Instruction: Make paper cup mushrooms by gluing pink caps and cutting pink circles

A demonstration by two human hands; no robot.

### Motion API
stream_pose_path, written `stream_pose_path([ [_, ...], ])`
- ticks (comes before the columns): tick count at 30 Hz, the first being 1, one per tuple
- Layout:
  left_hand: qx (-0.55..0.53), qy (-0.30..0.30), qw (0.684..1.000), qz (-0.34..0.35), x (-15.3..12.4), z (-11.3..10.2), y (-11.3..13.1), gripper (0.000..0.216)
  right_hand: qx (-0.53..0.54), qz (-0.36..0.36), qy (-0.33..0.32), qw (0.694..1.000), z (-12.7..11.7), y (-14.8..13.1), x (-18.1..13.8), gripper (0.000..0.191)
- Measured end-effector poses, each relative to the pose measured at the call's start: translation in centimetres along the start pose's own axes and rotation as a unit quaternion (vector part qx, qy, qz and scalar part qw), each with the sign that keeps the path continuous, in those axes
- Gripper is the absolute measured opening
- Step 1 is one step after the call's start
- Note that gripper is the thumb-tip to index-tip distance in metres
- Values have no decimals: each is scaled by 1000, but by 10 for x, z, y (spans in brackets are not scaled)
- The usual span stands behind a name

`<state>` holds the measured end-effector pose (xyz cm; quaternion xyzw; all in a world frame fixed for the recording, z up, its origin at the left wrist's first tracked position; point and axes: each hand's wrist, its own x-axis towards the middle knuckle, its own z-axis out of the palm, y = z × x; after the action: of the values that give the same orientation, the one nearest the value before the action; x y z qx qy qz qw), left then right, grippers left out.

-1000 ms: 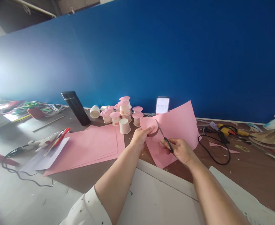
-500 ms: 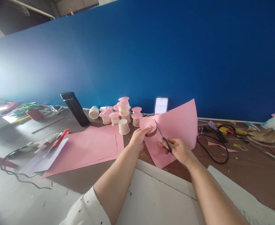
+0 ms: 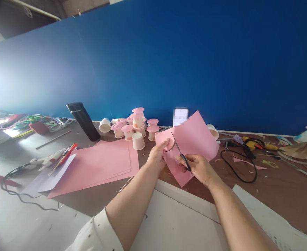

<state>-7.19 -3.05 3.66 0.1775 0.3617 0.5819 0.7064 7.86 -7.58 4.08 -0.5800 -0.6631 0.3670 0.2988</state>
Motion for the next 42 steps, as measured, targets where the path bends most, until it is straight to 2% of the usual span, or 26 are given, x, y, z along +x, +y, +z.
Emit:
stream_pose_path([
  [4, 85, 32, 995, 47, 4, -4, 0, 35, 2, 0, 2, 1000, 0, 6, 2, 53],
  [10, 124, 6, 989, 74, 2, -5, 6, 20, 1, 8, 3, 1000, -3, 14, 5, 52],
  [13, 139, -3, 987, 77, -1, -5, 11, 16, 5, 16, 2, 1000, -4, 17, 6, 53],
  [18, 152, -3, 986, 71, 0, -6, 15, 25, 14, 19, 4, 1000, -4, 17, 6, 52],
  [31, 152, 7, 987, 52, 0, -7, 14, 27, 14, 8, 7, 1000, -4, 13, 3, 52],
  [42, 139, -6, 989, 44, -2, -7, 10, 31, 20, 12, 3, 1000, -1, 15, 4, 51],
])
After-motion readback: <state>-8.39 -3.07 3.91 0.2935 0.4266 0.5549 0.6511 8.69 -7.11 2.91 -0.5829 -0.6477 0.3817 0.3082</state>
